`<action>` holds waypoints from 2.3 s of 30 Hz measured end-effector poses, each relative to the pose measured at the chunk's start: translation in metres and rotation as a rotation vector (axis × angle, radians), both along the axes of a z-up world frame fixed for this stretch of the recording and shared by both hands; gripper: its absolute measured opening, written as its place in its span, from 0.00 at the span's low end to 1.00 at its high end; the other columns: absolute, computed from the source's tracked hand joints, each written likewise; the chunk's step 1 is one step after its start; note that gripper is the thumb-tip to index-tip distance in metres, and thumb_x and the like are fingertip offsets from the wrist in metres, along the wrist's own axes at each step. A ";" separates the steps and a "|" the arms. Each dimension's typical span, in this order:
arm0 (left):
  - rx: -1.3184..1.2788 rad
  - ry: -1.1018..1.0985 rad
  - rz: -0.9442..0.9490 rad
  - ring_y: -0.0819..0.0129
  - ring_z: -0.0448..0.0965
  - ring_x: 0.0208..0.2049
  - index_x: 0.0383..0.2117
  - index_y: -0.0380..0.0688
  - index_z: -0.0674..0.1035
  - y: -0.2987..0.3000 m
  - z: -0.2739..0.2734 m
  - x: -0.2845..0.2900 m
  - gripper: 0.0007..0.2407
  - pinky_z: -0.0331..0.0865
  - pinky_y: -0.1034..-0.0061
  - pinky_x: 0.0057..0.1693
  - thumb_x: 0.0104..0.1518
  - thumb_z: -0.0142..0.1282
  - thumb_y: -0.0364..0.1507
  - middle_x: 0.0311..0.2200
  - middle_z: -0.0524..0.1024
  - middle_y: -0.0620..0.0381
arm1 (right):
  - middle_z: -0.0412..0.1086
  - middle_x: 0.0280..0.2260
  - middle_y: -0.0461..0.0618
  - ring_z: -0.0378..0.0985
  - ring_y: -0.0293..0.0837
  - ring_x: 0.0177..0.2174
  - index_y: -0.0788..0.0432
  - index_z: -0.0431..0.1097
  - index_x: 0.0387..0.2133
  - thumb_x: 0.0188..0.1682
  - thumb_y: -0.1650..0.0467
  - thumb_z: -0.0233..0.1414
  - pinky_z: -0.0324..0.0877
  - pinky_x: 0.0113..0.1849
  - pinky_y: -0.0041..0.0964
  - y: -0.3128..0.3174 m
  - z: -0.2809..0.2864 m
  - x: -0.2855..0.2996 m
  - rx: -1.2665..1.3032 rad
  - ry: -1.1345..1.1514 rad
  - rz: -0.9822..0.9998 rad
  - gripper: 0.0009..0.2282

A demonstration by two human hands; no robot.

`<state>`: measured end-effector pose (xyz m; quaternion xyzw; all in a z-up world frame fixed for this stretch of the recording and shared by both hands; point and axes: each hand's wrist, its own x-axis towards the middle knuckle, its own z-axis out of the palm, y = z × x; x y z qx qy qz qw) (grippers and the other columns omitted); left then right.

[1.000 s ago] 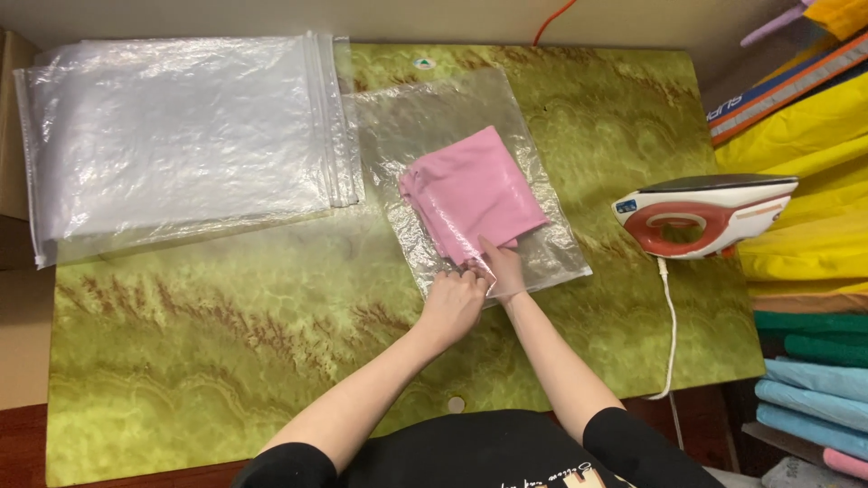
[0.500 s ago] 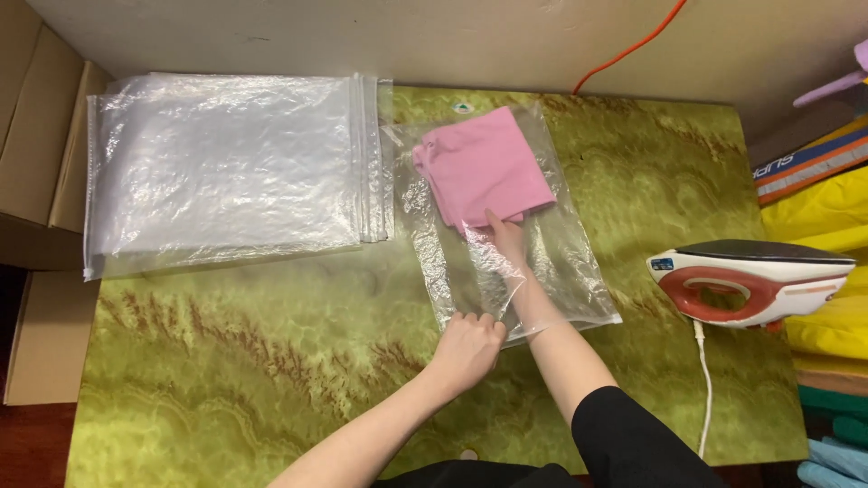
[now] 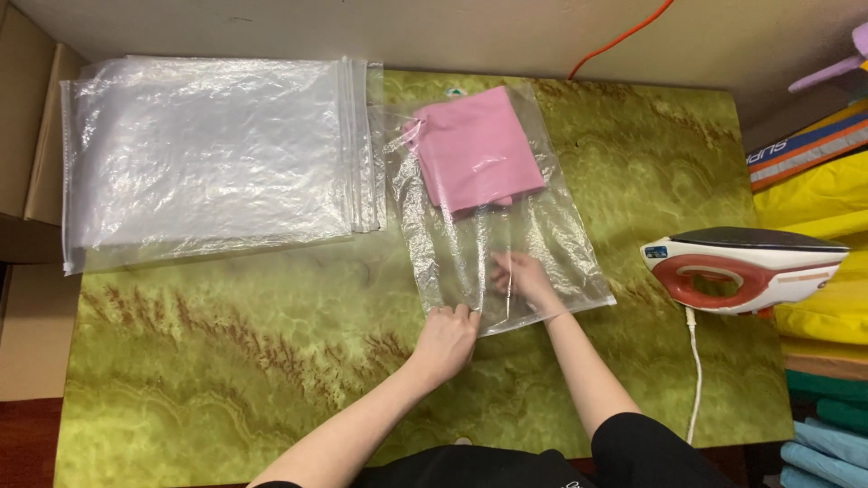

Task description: The person folds a pink t-shirt on a green table, places it into a clear plastic bag, seals the bag, and then puts the bagged shirt into a cardboard box. The box is closed and set aside.

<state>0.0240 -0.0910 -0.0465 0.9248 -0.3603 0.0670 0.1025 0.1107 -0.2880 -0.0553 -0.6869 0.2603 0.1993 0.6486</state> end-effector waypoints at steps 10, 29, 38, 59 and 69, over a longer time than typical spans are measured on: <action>0.242 0.041 -0.056 0.65 0.75 0.20 0.22 0.51 0.77 0.031 -0.045 -0.021 0.06 0.62 0.69 0.27 0.47 0.45 0.25 0.19 0.72 0.61 | 0.72 0.15 0.59 0.74 0.42 0.13 0.69 0.73 0.23 0.45 0.67 0.52 0.72 0.17 0.26 -0.046 0.130 -0.104 -0.204 0.408 0.525 0.13; -0.173 0.034 0.388 0.52 0.48 0.65 0.59 0.36 0.60 0.004 0.031 0.225 0.24 0.49 0.39 0.58 0.54 0.41 0.33 0.63 0.52 0.42 | 0.53 0.61 0.47 0.45 0.54 0.61 0.52 0.57 0.58 0.51 0.63 0.45 0.45 0.51 0.72 0.071 0.061 0.145 -1.205 -0.836 0.488 0.21; -0.208 0.092 0.391 0.62 0.45 0.66 0.64 0.51 0.54 0.025 0.006 0.245 0.27 0.42 0.45 0.62 0.58 0.37 0.45 0.66 0.49 0.58 | 0.47 0.63 0.49 0.45 0.52 0.61 0.53 0.53 0.60 0.51 0.54 0.39 0.37 0.55 0.66 0.051 0.034 0.168 -1.251 -0.705 0.427 0.26; -0.143 0.197 0.420 0.54 0.43 0.67 0.64 0.50 0.53 0.034 0.011 0.147 0.27 0.41 0.38 0.61 0.61 0.35 0.47 0.66 0.47 0.52 | 0.39 0.64 0.52 0.40 0.50 0.62 0.50 0.43 0.64 0.53 0.57 0.42 0.43 0.53 0.69 -0.041 0.013 0.019 -1.120 -0.382 0.285 0.27; 0.027 0.237 0.207 0.57 0.43 0.67 0.63 0.46 0.54 0.017 -0.003 0.028 0.29 0.42 0.42 0.62 0.57 0.37 0.47 0.66 0.46 0.51 | 0.69 0.27 0.31 0.74 0.31 0.29 0.38 0.74 0.29 0.41 0.53 0.58 0.68 0.34 0.28 -0.139 -0.046 -0.143 -0.816 -0.074 -0.066 0.10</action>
